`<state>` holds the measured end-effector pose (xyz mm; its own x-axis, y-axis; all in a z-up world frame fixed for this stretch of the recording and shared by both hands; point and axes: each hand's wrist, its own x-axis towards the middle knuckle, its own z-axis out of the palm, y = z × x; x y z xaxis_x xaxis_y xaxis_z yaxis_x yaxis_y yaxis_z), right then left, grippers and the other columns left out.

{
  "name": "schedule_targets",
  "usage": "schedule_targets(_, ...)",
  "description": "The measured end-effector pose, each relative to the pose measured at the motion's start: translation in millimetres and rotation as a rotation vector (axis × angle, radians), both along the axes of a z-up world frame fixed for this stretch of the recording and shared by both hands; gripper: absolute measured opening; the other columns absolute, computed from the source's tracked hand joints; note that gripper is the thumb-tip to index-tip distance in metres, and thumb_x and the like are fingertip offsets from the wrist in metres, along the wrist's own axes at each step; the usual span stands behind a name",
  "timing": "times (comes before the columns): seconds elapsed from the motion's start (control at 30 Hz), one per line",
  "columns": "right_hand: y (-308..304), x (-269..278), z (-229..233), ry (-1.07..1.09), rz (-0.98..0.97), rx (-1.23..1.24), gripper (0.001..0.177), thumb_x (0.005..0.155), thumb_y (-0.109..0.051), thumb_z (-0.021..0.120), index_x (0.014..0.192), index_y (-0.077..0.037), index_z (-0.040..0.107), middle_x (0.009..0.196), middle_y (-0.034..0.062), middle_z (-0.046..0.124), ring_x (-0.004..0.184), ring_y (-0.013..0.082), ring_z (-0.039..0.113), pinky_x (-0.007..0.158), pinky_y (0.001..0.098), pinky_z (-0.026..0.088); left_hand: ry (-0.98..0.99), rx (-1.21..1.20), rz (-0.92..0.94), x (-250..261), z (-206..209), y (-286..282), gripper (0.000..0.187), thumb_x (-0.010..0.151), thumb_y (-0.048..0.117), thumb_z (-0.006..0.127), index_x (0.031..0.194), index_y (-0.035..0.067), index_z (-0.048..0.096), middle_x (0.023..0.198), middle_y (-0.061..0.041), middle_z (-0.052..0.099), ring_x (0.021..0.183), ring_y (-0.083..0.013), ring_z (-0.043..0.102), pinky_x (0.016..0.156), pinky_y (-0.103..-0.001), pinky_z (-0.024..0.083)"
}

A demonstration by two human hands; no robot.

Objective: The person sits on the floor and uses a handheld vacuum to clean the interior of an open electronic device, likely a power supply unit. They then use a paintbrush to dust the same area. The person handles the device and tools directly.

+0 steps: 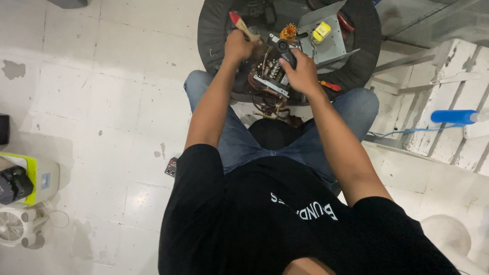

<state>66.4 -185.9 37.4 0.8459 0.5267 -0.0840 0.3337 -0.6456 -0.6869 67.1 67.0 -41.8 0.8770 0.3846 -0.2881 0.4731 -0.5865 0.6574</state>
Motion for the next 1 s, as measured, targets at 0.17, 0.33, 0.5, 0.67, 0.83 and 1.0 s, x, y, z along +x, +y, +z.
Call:
schedule_targets(0.17, 2, -3, 13, -0.062, 0.067, 0.049, 0.046, 0.104, -0.038, 0.061, 0.131, -0.001, 0.062, 0.117, 0.0194, 0.071, 0.103, 0.0414, 0.066, 0.08, 0.0492, 0.05, -0.071, -0.244, 0.31, -8, -13, -14, 0.057, 0.076, 0.051, 0.083, 0.112, 0.007, 0.077, 0.113, -0.011, 0.08, 0.102, -0.0311, 0.076, 0.082, -0.042, 0.058)
schedule_targets(0.33, 7, 0, -1, -0.141, 0.09, 0.009, 0.052, 0.105, -0.037, 0.064, 0.135, 0.005, 0.061, 0.125, 0.0219, 0.068, 0.111, 0.0421, 0.064, 0.089, 0.0513, 0.051, 0.007, -0.097, 0.048, -14, 0, 5, 0.051, 0.077, 0.047, 0.089, 0.107, 0.009, 0.074, 0.113, -0.012, 0.077, 0.1, -0.0334, 0.074, 0.081, -0.044, 0.057)
schedule_targets(0.5, 4, 1, -6, -0.122, 0.037, 0.045, 0.049, 0.105, -0.038, 0.064, 0.133, 0.002, 0.062, 0.121, 0.0192, 0.07, 0.107, 0.0413, 0.066, 0.084, 0.0505, 0.051, 0.0, -0.204, 0.049, -8, 11, 31, 0.042, 0.083, 0.043, 0.086, 0.1, 0.008, 0.072, 0.102, -0.008, 0.077, 0.091, -0.0253, 0.074, 0.071, -0.043, 0.054)
schedule_targets(0.67, -10, 9, -44, -0.124, -0.085, 0.135, 0.057, 0.106, -0.045, 0.063, 0.136, 0.003, 0.059, 0.122, 0.0229, 0.07, 0.111, 0.04, 0.067, 0.087, 0.0484, 0.051, -0.385, -0.17, -0.185, -7, 41, 26, 0.029, 0.083, 0.025, 0.089, 0.103, 0.007, 0.076, 0.107, -0.012, 0.08, 0.093, -0.0268, 0.08, 0.072, -0.04, 0.065)
schedule_targets(0.83, 1, -12, -13, -0.228, -0.12, 0.184, 0.041, 0.104, -0.035, 0.066, 0.125, 0.0, 0.064, 0.109, 0.0197, 0.073, 0.1, 0.0394, 0.069, 0.083, 0.0472, 0.051, -0.175, 0.181, -0.302, -7, 11, -22, 0.041, 0.079, 0.044, 0.092, 0.084, 0.01, 0.07, 0.085, -0.012, 0.074, 0.079, -0.0359, 0.069, 0.079, -0.051, 0.052)
schedule_targets(1.0, -19, -27, -7, -0.247, -0.078, 0.204, 0.044, 0.101, -0.034, 0.073, 0.13, -0.001, 0.066, 0.119, 0.0204, 0.072, 0.109, 0.0424, 0.068, 0.087, 0.05, 0.051, -0.448, 0.327, -0.198, -28, 24, -40, 0.041, 0.094, 0.041, 0.078, 0.071, 0.013, 0.059, 0.053, -0.001, 0.057, 0.049, -0.0275, 0.056, 0.086, -0.045, 0.046)
